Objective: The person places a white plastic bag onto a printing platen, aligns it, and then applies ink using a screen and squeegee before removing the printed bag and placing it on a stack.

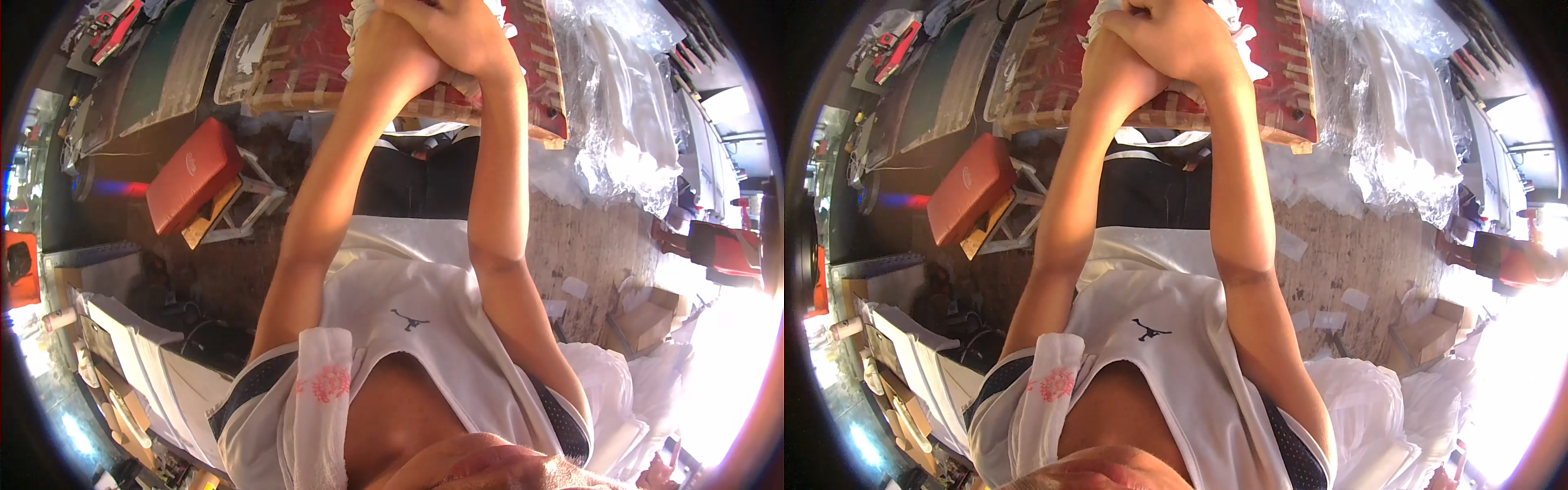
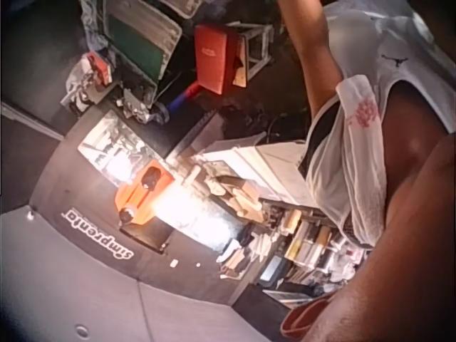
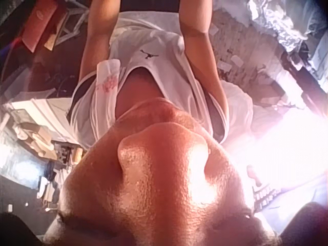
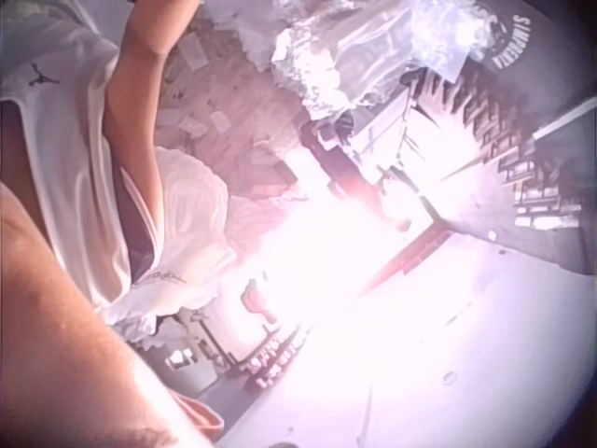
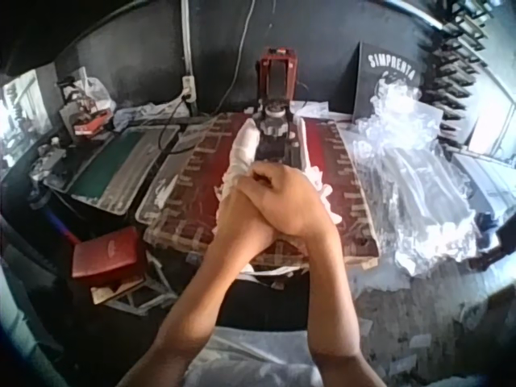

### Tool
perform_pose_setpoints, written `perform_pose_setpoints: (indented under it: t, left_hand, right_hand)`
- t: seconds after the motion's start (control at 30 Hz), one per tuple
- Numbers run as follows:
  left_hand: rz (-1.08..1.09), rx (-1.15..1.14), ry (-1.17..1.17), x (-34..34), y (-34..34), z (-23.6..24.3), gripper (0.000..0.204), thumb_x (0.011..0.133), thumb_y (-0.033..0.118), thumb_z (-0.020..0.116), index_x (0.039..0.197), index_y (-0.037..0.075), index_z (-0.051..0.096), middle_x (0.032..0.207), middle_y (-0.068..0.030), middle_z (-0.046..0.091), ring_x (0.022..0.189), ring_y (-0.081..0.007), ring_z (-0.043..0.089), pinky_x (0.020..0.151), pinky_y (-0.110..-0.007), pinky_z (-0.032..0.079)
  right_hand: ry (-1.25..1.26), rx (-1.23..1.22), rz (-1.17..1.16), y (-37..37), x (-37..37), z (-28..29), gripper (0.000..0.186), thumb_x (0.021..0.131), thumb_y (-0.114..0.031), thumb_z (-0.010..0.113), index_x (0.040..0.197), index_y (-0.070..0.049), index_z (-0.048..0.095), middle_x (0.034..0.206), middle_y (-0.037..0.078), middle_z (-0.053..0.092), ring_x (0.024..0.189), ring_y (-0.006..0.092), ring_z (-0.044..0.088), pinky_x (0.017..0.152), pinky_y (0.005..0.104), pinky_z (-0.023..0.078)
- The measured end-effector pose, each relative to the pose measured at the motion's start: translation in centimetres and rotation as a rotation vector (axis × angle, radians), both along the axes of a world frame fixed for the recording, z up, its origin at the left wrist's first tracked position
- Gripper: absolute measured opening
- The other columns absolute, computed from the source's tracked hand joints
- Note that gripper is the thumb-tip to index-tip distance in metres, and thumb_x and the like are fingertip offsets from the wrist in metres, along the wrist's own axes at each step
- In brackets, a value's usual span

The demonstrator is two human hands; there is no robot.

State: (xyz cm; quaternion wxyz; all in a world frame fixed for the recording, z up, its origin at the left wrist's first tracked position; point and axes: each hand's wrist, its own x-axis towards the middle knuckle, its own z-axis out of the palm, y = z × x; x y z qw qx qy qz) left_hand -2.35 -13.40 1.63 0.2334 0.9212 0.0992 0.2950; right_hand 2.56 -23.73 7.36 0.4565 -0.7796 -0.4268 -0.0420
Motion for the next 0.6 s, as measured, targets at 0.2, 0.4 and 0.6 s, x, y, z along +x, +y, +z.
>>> perform_pose_setpoints:
  t: [0.2, 0.4, 0.6]
  left_hand:
    - [-0.022, 0.013, -0.024, -0.3, -0.1, 0.1, 0.052, 0.077, 0.033, 0.081, 0.118, 0.007, 0.066, 0.106, -0.0159, 0.075, 0.098, -0.0361, 0.073, 0.077, -0.048, 0.058]
    - [-0.021, 0.075, -0.084, -0.6, -0.4, 0.5, 0.051, 0.076, 0.034, 0.082, 0.119, 0.009, 0.067, 0.106, -0.0147, 0.076, 0.098, -0.0358, 0.073, 0.080, -0.048, 0.058]
    - [-0.036, 0.034, 0.028, -0.8, -0.6, 1.1, 0.047, 0.078, 0.033, 0.080, 0.117, 0.010, 0.068, 0.106, -0.0149, 0.075, 0.099, -0.0363, 0.072, 0.080, -0.049, 0.058]
  right_hand:
    - [-0.009, -0.026, 0.009, -0.2, 0.0, 0.3, 0.033, 0.093, -0.030, 0.066, 0.098, 0.002, 0.070, 0.093, 0.028, 0.069, 0.090, 0.0448, 0.068, 0.078, 0.0460, 0.052]
    - [0.023, -0.074, -0.076, 0.4, 0.4, -1.2, 0.043, 0.085, -0.047, 0.065, 0.100, -0.009, 0.079, 0.093, 0.019, 0.075, 0.087, 0.0391, 0.072, 0.083, 0.0448, 0.056]
    - [0.047, -0.088, -0.070, 0.5, 0.4, -1.2, 0.037, 0.092, -0.042, 0.065, 0.101, -0.007, 0.074, 0.089, 0.015, 0.073, 0.081, 0.0293, 0.068, 0.079, 0.0375, 0.052]
